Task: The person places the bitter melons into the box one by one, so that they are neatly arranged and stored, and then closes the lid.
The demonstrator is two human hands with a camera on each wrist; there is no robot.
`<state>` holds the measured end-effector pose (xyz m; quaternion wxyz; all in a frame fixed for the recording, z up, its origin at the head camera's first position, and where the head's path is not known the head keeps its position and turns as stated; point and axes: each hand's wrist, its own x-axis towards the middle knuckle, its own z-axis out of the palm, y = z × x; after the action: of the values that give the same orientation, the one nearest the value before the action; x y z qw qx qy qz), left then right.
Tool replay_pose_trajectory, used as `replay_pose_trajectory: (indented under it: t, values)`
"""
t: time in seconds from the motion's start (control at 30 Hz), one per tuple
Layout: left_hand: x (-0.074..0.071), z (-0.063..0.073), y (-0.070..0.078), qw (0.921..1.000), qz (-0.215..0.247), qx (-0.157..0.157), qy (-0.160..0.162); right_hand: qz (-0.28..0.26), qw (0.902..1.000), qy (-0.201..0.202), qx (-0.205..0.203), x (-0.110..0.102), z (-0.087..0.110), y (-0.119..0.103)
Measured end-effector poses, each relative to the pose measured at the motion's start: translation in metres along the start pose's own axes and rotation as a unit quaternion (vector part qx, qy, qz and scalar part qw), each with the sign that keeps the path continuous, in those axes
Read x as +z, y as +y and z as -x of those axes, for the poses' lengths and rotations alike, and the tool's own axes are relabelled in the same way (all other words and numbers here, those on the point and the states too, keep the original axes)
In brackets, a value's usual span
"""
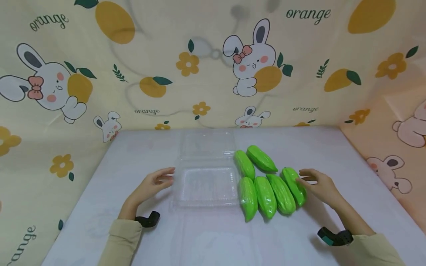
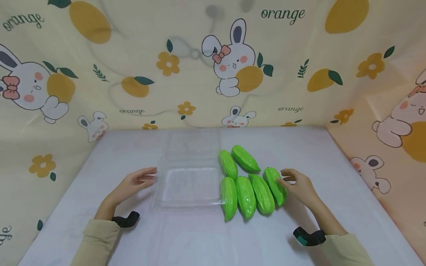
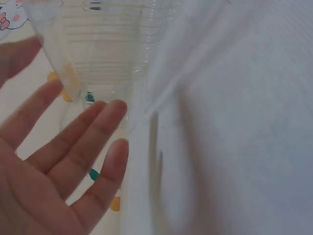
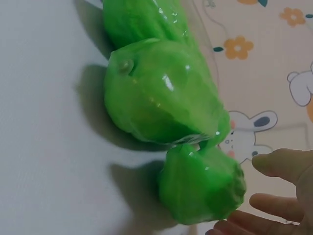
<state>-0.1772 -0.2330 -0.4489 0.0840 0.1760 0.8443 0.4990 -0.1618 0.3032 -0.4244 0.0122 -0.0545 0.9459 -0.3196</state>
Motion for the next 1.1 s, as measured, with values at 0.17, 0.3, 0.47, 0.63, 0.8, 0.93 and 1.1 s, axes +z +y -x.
replay_pose_trajectory:
  t: [0.17, 0.3, 0.47, 0.63, 0.8, 0.93, 1.1]
  values:
    - [0.002, -0.0009, -0.0037, 0.9988, 0.047, -0.001, -0.011, -0.04, 0.9981, -0.032, 0.034, -0.0008, 0.0008, 0.0053]
    - [0.0042, -0.0015, -0.0046, 0.996, 0.084, -0.005, -0.029, -0.082, 0.9934, -0.052, 0.062, 0.0001, 0.0008, 0.007]
    - [0.0046, -0.0017, -0.006, 0.9949, 0.091, -0.016, -0.041, -0.099, 0.9893, -0.068, 0.082, 0.0037, -0.0012, 0.0088]
    - [0.0041, -0.001, -0.0058, 0.994, 0.098, -0.018, -0.046, -0.09, 0.9861, -0.097, 0.1, 0.005, -0.0033, 0.0073]
    - [0.0044, -0.0007, -0.0061, 0.9932, 0.105, -0.012, -0.049, -0.096, 0.9815, -0.118, 0.116, 0.0051, -0.0044, 0.0065]
    - [0.004, -0.0007, -0.0063, 0.9932, 0.104, -0.012, -0.051, -0.1, 0.9797, -0.122, 0.124, 0.0054, -0.0052, 0.0066]
    - [0.0051, -0.0015, -0.0069, 0.9928, 0.107, -0.009, -0.053, -0.098, 0.978, -0.127, 0.134, 0.0039, -0.006, 0.0068]
